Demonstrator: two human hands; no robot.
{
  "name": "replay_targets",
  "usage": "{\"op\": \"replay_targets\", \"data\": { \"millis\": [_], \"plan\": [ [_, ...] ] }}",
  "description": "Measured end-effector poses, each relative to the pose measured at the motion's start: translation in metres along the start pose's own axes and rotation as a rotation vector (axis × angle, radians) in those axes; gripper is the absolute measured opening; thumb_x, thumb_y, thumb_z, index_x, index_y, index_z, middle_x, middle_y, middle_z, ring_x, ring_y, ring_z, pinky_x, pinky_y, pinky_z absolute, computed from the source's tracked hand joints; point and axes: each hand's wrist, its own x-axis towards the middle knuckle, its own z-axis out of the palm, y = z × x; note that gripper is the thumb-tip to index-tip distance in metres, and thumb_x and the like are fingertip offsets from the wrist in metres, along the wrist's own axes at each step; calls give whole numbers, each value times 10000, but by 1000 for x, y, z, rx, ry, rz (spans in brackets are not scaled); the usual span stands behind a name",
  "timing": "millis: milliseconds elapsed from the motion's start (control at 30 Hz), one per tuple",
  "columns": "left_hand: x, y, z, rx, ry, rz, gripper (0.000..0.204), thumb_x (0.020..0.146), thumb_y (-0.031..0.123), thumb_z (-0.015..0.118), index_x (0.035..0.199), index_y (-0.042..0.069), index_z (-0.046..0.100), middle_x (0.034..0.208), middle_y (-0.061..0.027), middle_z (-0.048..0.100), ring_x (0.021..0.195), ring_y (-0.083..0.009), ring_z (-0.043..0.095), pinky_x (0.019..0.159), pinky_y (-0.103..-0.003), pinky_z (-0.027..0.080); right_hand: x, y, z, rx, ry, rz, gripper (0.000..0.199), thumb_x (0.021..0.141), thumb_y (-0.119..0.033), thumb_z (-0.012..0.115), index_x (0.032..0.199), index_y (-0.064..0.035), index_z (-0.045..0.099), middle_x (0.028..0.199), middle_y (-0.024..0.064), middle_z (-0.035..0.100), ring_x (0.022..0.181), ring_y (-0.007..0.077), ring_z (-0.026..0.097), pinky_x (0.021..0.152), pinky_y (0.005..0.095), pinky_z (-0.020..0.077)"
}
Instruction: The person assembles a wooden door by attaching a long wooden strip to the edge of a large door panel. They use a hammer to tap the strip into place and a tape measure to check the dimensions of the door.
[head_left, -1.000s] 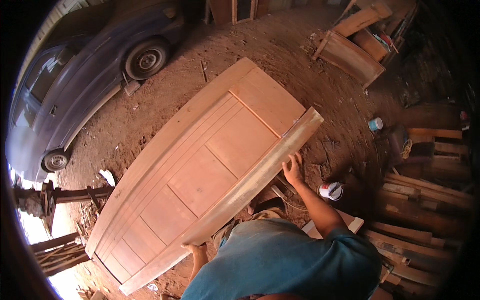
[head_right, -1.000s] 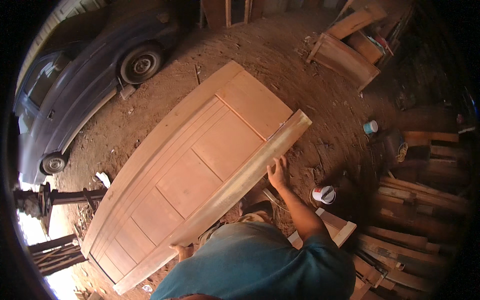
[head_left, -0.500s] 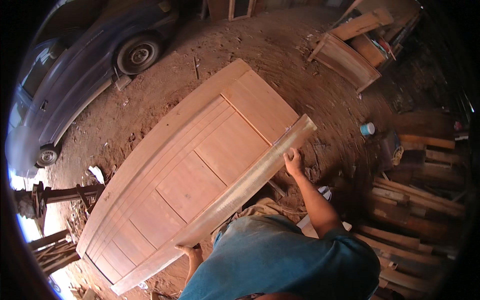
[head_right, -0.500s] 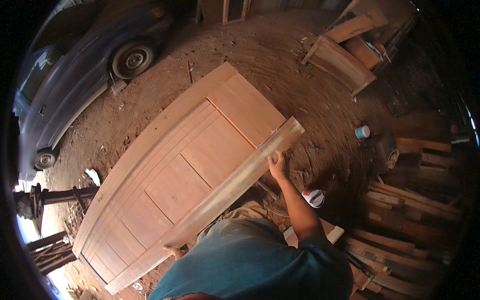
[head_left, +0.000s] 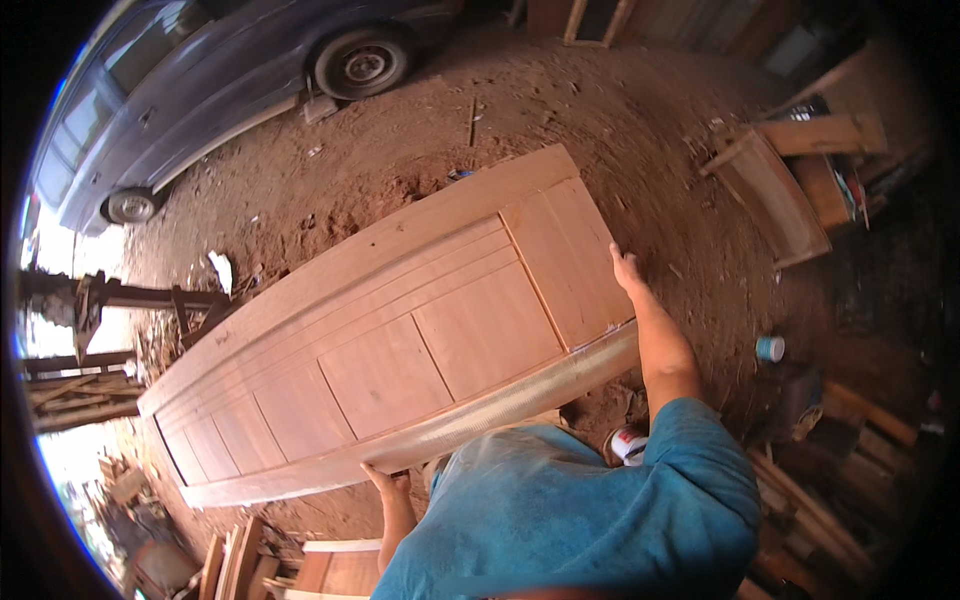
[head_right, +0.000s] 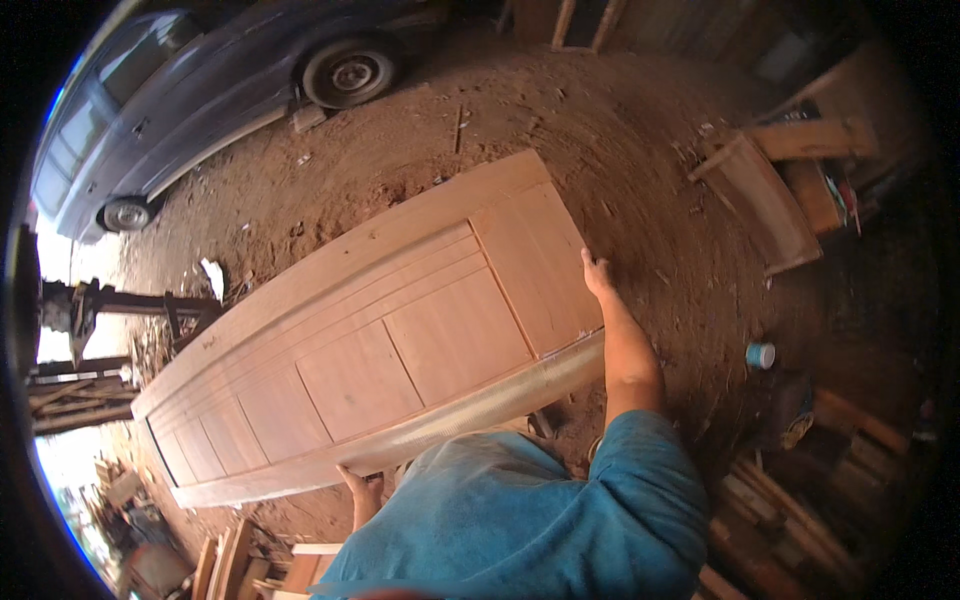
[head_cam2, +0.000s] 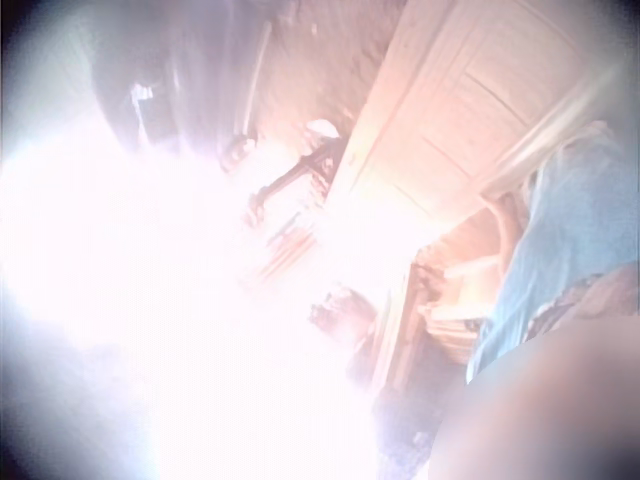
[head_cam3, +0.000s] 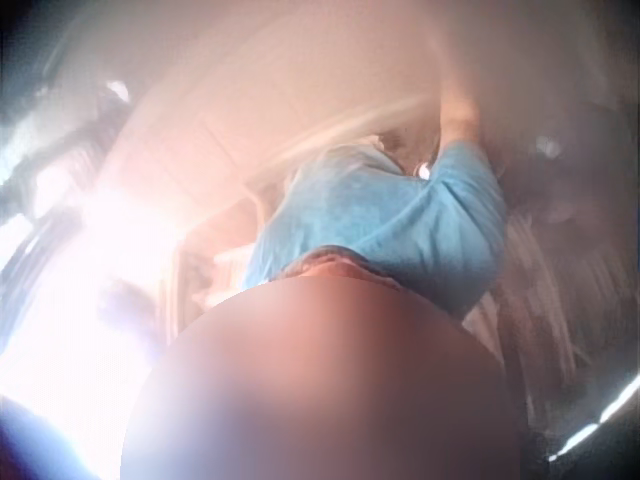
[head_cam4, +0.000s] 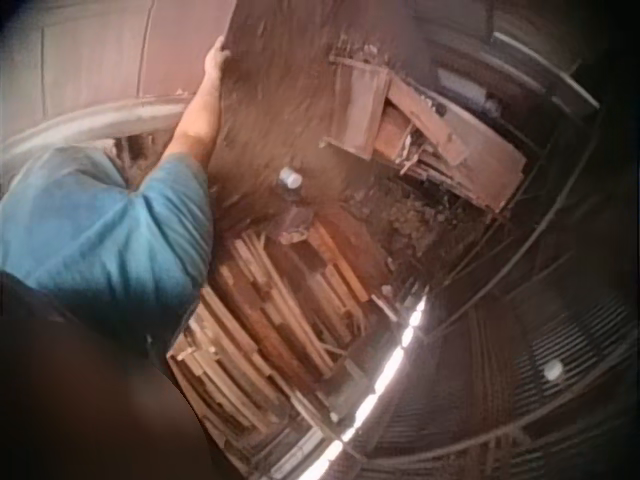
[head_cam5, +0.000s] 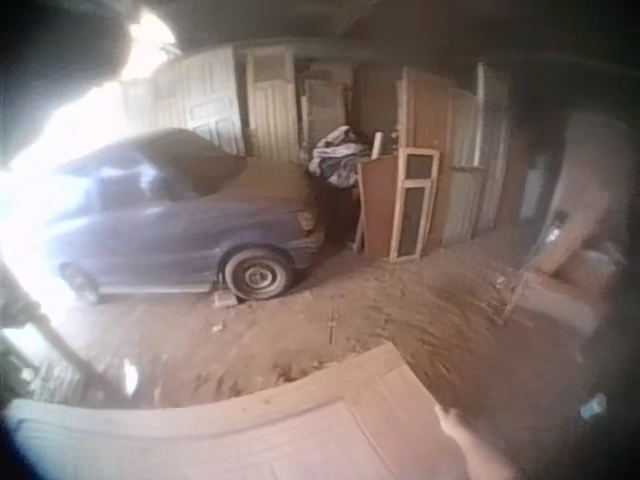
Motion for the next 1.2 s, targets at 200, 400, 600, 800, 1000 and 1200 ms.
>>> {"op": "replay_targets", "data": {
  "millis": [200,400,600,800,1000,1200],
  "plan": [
    [11,-5,4,-37,-108,-19,721,976,660,334,1450,121,405,1478,-117,437,1319,-324,461,1089,-497,414,28,3,1,0,56,50,971,958,-661,369,1473,144,197,1558,297,236,1455,399,249,1164,511,259],
    [16,-7,21,11,-118,45,732,970,661,365,1447,108,414,1455,-116,467,1304,-317,479,1066,-499,430,9,-37,9,-10,150,57,960,952,-671,373,1441,151,295,1516,310,321,1429,377,324,1154,464,293],
    [25,-17,10,131,137,75,892,849,747,534,1448,97,422,1417,-124,500,1253,-339,513,989,-522,462,28,-24,11,-47,193,-185,828,977,-590,407,1358,145,440,1434,326,434,1364,410,412,1119,435,337],
    [-16,4,24,322,222,-29,800,890,677,549,1369,41,482,1317,-157,578,1125,-342,608,931,-495,505,40,15,36,165,367,-265,720,968,-541,491,1159,143,606,1158,254,668,1033,341,658,891,420,505],
    [-23,14,-17,626,158,91,570,910,474,664,1245,18,603,1097,-122,677,907,-257,672,750,-415,552,-9,13,75,-288,802,-482,552,971,-394,562,1233,92,557,1335,273,478,1284,386,433,1028,487,405],
    [-22,18,-110,576,116,263,326,911,321,693,954,3,747,811,-74,723,717,-162,677,653,-331,541,-142,-23,191,-329,474,-1068,382,971,-228,561,1211,69,581,1252,254,538,1122,357,567,929,443,481]
  ]
}}
